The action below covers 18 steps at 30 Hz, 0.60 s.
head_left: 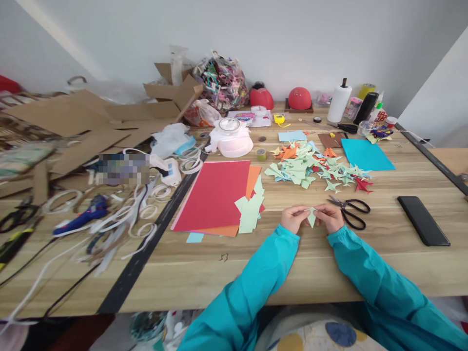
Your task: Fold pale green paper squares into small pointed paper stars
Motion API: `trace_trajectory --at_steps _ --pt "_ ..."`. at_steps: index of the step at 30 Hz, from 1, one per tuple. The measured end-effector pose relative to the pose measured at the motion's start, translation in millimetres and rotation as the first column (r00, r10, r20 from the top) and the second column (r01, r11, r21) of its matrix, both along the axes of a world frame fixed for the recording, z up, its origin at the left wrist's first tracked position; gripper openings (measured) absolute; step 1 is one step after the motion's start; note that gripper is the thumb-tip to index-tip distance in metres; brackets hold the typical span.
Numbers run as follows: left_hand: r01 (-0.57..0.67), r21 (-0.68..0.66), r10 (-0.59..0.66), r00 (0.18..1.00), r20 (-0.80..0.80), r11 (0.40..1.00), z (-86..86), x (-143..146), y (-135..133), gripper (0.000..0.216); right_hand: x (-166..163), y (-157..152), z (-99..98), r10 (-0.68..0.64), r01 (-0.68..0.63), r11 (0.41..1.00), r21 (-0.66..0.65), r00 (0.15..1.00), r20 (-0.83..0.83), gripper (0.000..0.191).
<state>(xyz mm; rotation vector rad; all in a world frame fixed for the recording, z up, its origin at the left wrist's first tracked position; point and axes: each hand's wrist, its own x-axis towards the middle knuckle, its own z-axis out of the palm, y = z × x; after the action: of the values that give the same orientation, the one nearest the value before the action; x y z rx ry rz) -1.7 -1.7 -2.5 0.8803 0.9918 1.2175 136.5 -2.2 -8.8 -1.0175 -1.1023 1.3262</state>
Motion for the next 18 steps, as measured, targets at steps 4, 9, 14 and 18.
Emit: trace_trajectory --at_steps 4,9,14,18 --pt "0.018 -0.035 -0.017 0.999 0.034 0.999 0.2 -0.2 -0.7 0.031 0.6 -0.7 -2.8 0.001 -0.002 1.0 -0.024 1.0 -0.019 0.012" --pt "0.016 -0.075 -0.01 0.997 0.083 0.997 -0.7 0.5 -1.2 0.037 1.3 0.6 -5.1 -0.02 0.018 0.998 -0.057 0.999 -0.035 0.016" --pt "0.001 -0.106 0.011 0.993 0.116 0.994 -3.6 1.4 1.1 0.035 1.0 2.0 -6.6 0.027 -0.032 0.998 -0.051 0.995 -0.091 0.021" --pt "-0.018 -0.126 0.036 0.989 0.141 0.992 -3.3 1.3 2.1 0.031 0.1 1.3 -6.9 0.042 -0.046 0.998 -0.037 0.993 -0.106 0.02"
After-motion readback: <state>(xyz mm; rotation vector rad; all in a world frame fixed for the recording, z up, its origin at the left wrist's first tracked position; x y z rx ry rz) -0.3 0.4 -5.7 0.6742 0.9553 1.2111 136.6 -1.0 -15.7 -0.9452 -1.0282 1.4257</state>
